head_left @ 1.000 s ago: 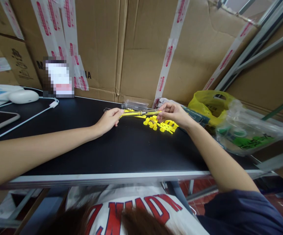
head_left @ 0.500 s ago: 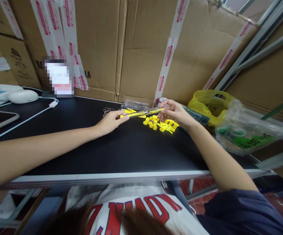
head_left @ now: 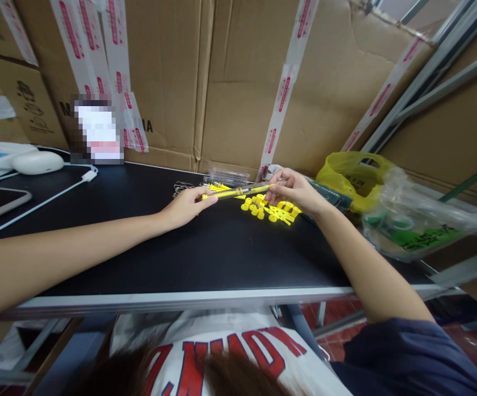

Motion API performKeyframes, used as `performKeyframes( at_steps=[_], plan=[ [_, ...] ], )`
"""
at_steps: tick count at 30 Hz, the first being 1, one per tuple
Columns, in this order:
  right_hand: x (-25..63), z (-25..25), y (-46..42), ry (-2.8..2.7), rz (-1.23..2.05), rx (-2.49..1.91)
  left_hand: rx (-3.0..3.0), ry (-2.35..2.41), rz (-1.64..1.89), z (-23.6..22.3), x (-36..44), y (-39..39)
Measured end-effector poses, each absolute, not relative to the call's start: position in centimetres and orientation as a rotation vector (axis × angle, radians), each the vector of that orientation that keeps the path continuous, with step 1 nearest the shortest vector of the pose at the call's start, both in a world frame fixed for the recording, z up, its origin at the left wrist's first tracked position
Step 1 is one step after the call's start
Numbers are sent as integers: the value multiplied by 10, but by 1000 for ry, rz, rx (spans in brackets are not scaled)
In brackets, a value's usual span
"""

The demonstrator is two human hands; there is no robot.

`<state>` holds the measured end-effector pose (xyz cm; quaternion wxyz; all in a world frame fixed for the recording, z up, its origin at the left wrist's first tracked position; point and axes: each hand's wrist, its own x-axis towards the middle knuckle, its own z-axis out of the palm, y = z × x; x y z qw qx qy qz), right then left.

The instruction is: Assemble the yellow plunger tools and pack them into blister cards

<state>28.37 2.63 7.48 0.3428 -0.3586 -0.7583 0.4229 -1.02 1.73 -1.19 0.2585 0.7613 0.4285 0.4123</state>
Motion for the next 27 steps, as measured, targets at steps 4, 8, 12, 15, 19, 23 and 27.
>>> performKeyframes(
  at_steps=[4,8,12,15,19,23,27],
  plan=[
    [283,77,24,-1974,1105,-938,2068,1152,1116,-13,-11,18],
    [284,83,20,-1971,1048,-982,2083,1130,1128,-13,-10,18],
    [291,86,25,-1947,845,-1087,2077,1144,1133,-10,-9,16],
    [300,80,37,-2110,388,-1307,2077,1142,1137,-9,-9,14],
    [312,67,53,-2493,-223,-1536,2076,1146,1133,-10,-10,14],
    [317,58,62,-2595,-449,-1576,2077,1130,1136,-12,-10,17],
    [316,56,63,-2632,-449,-1628,2054,1122,1133,-13,-11,18]
  ],
)
